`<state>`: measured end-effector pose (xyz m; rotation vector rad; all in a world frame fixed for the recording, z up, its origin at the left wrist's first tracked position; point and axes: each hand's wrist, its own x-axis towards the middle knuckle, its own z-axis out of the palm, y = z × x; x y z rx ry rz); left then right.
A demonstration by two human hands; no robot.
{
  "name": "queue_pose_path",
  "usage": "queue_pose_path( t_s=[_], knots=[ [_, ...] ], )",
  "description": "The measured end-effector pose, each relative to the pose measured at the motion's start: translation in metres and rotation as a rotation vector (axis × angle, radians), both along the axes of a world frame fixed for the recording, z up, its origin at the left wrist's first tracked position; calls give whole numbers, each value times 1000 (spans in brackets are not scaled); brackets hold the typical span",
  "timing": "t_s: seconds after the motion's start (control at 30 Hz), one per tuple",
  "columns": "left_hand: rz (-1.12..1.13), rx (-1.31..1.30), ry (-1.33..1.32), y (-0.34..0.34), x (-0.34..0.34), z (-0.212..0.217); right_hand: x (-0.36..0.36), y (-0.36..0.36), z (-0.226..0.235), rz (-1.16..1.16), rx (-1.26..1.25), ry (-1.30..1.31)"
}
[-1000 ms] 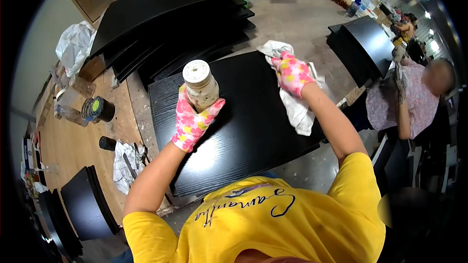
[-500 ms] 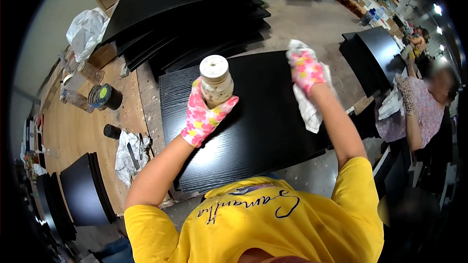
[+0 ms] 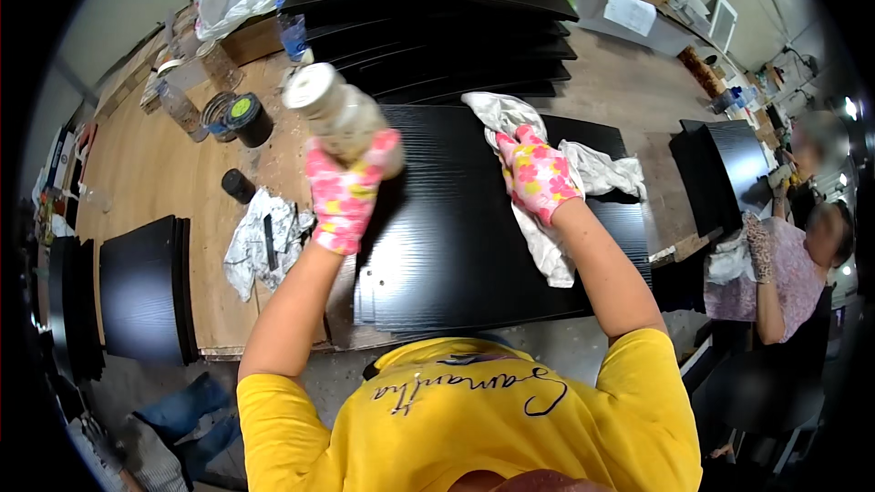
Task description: Cleaning and polishing black furniture boards using a cloth and a liquid solution.
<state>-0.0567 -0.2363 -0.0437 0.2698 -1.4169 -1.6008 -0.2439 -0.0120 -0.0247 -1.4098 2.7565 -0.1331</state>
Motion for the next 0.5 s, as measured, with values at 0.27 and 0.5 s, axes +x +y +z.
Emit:
queue_pose_path(
  t_s=[0.27, 0.5],
  knots=[
    [438, -35, -371, -127, 60, -78, -12, -52, 29, -374, 162, 237],
    [400, -47, -503, -158, 47, -138, 100, -123, -55, 526, -227, -96]
  ],
)
